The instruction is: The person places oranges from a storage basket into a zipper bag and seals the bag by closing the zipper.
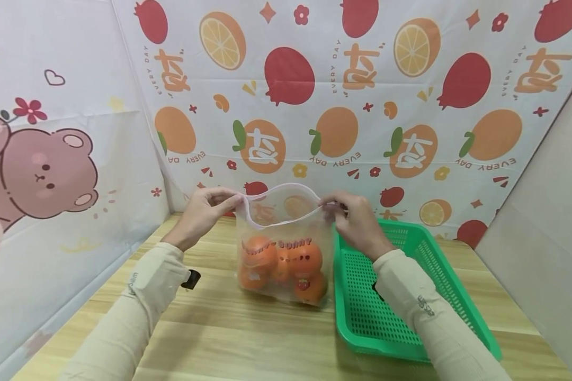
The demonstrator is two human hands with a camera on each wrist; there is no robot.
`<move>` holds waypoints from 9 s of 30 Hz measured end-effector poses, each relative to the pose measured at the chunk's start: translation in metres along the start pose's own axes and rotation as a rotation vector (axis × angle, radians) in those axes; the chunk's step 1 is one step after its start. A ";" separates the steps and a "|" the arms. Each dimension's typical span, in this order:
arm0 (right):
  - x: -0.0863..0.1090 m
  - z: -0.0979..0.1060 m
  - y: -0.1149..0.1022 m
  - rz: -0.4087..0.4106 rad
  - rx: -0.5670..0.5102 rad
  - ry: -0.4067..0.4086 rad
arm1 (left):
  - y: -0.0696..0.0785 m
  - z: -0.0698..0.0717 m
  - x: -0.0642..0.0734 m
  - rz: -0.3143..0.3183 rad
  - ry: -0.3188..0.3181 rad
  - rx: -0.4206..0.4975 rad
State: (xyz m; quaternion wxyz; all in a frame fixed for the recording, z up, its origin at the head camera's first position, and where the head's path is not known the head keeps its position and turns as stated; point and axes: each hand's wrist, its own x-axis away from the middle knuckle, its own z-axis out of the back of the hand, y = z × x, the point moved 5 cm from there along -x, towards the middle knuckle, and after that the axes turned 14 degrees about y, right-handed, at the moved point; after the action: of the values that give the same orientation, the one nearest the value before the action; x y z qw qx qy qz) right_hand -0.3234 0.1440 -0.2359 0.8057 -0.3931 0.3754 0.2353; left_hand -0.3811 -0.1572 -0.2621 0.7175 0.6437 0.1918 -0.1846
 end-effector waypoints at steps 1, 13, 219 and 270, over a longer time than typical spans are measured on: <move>0.000 0.000 0.001 -0.002 -0.012 0.001 | 0.001 0.001 0.000 -0.014 0.021 -0.013; 0.003 0.016 0.012 -0.035 0.013 0.043 | 0.000 0.022 0.007 -0.092 0.144 -0.006; 0.035 -0.077 0.049 -0.139 0.372 -0.472 | -0.142 -0.034 0.056 0.565 -0.047 -0.507; 0.113 -0.098 0.004 -0.333 0.492 -0.947 | -0.078 -0.086 0.122 -0.292 -0.444 -0.995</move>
State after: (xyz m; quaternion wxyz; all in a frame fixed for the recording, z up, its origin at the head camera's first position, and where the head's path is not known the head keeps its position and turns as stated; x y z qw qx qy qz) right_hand -0.2984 0.0763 -0.3675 0.9806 -0.0989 -0.0510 0.1613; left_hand -0.3190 -0.0820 -0.3996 0.9247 0.1402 0.1873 -0.3002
